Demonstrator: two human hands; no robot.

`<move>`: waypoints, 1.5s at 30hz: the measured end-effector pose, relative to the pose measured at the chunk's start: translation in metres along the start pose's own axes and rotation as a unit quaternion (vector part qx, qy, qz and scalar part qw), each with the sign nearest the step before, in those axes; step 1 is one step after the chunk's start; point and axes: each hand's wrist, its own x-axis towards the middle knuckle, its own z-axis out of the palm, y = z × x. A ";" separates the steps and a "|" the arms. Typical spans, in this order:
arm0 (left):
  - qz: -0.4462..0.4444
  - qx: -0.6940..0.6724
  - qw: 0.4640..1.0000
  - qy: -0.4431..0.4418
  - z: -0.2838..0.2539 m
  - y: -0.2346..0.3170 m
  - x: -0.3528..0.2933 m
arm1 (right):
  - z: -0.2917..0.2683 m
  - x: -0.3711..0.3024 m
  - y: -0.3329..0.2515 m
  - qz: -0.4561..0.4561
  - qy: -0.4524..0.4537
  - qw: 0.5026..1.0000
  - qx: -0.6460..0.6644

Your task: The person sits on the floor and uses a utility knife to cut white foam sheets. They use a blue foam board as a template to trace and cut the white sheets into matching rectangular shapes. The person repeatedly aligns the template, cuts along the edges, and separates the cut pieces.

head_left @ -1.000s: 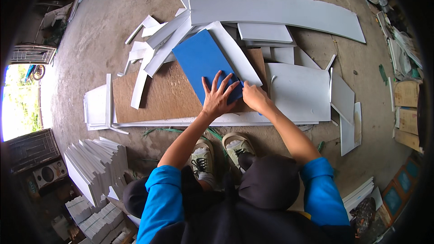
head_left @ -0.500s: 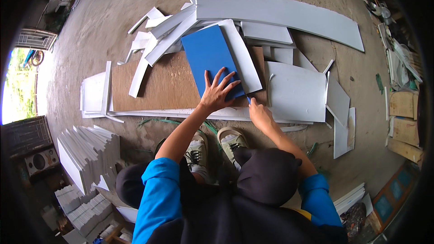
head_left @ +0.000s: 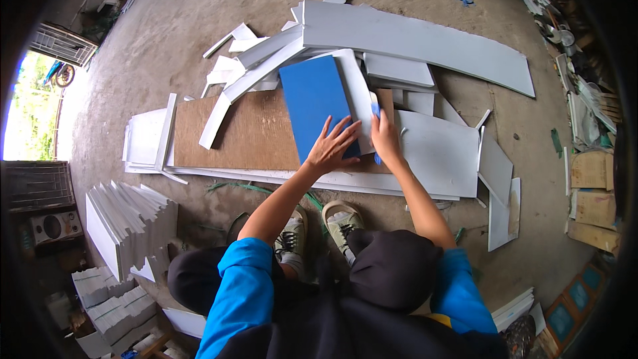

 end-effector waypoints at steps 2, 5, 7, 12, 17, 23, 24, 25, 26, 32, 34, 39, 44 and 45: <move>0.005 -0.003 1.000 -0.004 -0.004 0.000 -0.012 | 0.018 0.019 -0.012 0.049 -0.040 0.993 0.095; -0.056 0.039 0.996 -0.052 -0.025 -0.001 -0.030 | 0.030 0.030 -0.005 0.080 -0.066 0.982 0.159; -0.118 0.057 0.990 -0.046 -0.029 -0.015 -0.058 | 0.031 0.025 -0.015 0.112 -0.072 0.973 0.191; -0.251 0.111 0.961 -0.012 -0.036 -0.026 -0.084 | 0.033 0.027 -0.001 0.081 -0.070 0.992 0.069; -0.405 0.149 0.901 0.047 -0.026 -0.047 -0.090 | 0.039 0.031 0.007 0.065 -0.057 0.996 0.035; -0.467 0.069 0.878 0.081 -0.007 -0.034 -0.052 | 0.034 0.038 0.001 0.054 -0.083 0.995 0.008; -0.489 0.042 0.865 0.101 -0.002 -0.026 -0.051 | 0.033 0.038 -0.001 0.050 -0.091 0.995 0.002; -0.499 0.033 0.859 0.109 0.003 -0.017 -0.053 | 0.032 0.037 -0.002 0.042 -0.091 0.995 -0.031; -0.509 0.023 0.853 0.117 0.007 -0.007 -0.056 | 0.027 0.035 -0.007 0.034 -0.090 0.993 -0.063; -0.480 -0.020 0.860 0.174 0.004 0.042 -0.057 | 0.011 0.017 -0.001 -0.015 -0.094 0.977 -0.192; -0.398 -0.054 0.885 0.236 0.002 0.035 -0.043 | 0.010 0.015 -0.002 -0.020 -0.097 0.978 -0.184; -0.337 0.020 0.931 0.140 0.009 -0.023 0.008 | 0.014 0.019 -0.009 -0.007 -0.109 0.975 -0.195; -0.370 0.028 0.916 0.152 0.010 -0.079 0.029 | 0.010 0.019 -0.013 0.015 -0.114 0.973 -0.202; -0.372 0.041 0.914 0.158 0.009 -0.087 0.032 | 0.011 0.019 -0.014 0.019 -0.119 0.971 -0.208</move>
